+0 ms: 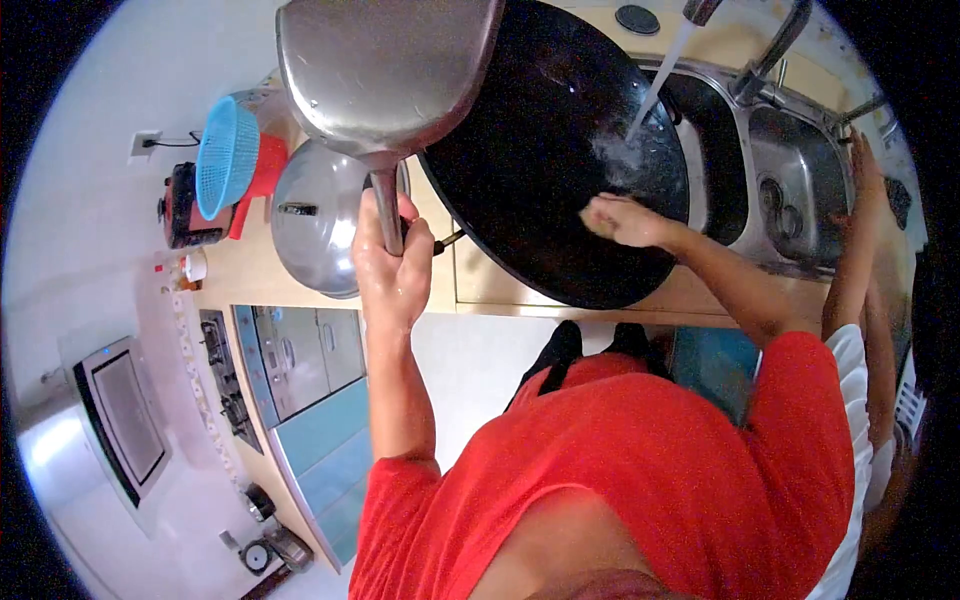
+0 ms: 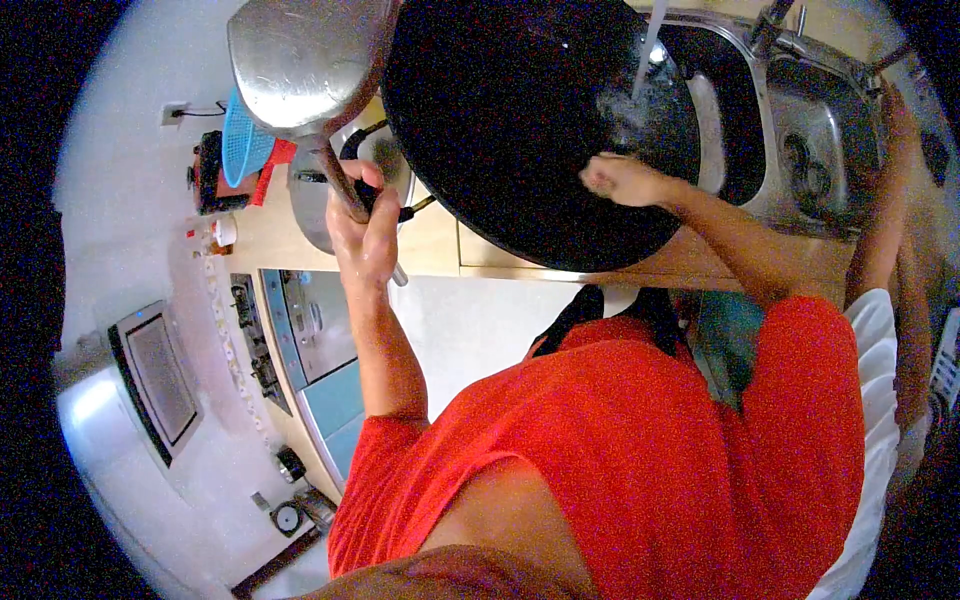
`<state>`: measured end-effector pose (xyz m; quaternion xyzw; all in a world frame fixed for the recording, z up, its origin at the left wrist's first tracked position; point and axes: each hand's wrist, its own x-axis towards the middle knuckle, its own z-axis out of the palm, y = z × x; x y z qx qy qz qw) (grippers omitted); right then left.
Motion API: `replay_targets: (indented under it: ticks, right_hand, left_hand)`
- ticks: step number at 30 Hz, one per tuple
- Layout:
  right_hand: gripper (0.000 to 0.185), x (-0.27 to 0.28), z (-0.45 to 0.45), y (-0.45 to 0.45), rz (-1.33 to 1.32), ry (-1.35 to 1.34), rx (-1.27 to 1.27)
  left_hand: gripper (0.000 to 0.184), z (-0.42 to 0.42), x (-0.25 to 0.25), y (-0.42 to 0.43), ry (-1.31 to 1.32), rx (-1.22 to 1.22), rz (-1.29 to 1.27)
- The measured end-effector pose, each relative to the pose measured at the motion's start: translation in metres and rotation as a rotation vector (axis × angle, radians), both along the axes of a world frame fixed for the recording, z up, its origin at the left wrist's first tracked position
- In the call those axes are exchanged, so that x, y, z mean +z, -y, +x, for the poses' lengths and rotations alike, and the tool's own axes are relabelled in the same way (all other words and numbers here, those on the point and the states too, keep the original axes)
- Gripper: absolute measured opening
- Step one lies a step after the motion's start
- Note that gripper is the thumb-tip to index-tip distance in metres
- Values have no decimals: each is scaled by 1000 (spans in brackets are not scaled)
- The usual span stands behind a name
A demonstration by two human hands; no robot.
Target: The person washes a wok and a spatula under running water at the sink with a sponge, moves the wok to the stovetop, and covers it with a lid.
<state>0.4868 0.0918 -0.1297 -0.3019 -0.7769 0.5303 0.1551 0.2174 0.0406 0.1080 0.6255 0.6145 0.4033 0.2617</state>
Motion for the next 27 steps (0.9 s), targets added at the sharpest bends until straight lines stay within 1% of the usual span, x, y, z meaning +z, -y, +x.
replay_targets:
  ticks: [2,3,4,5,6,8,9,10,11,12,14,15,16,17,18,19,20,22,23,25,26,27]
  right_hand:
    - [23,8,-25,-2,161,308,132]
    - [18,30,-52,15,136,-11,-78]
    - [13,54,-85,19,82,-171,-140]
    - [10,98,-98,20,56,-316,-173]
    - [9,100,-100,18,66,-388,-154]
    - [13,51,-75,17,82,-270,-52]
    - [22,44,-40,10,120,-22,94]
    - [28,11,-3,4,211,101,159]
    - [26,-34,33,-3,447,284,254]
    - [28,5,32,-6,212,519,320]
    - [34,37,-9,8,326,495,299]
    - [37,57,-43,7,265,289,242]
    - [41,78,-80,0,202,83,186]
    - [42,93,-109,-21,220,-98,80]
    - [39,102,-130,-50,285,-212,-13]
    - [37,106,-142,-90,400,-267,-118]
    - [34,106,-140,-134,514,-274,-215]
    - [29,95,-101,-203,714,-142,-370]
    - [27,80,-69,-218,787,-36,-425]
    - [33,40,-11,-215,924,210,-483]
    - [39,8,15,-207,992,298,-494]
    - [45,-22,36,-196,1062,389,-501]
  left_hand:
    - [11,-2,-4,-1,-18,4,20]
    - [12,-1,-4,-2,-14,7,20]
    - [12,1,-4,-1,-8,11,19]
    - [12,2,-3,0,-9,16,6]
    - [12,2,-3,0,-11,22,-1]
    - [12,0,0,-1,-14,18,10]
    - [11,-1,0,-1,-13,6,22]
    - [11,0,-1,-2,-11,-7,42]
    - [11,2,1,-2,-61,-2,62]
    - [10,0,-3,-2,-59,-1,66]
    - [10,0,-5,-3,-164,-6,112]
    - [10,3,-1,-1,-134,12,50]
    - [10,1,-2,0,-149,7,52]
    - [11,-3,-5,1,-167,2,49]
    - [11,-4,-7,1,-184,-2,50]
    - [10,-3,-7,1,-134,7,21]
    - [10,-2,-6,0,-145,12,51]
    - [8,2,-5,-1,-163,20,96]
    - [7,7,0,-1,-114,25,78]
    - [14,4,0,2,-60,1,17]
    - [19,2,0,2,-50,-25,-3]
    - [20,2,-2,2,-14,13,-43]
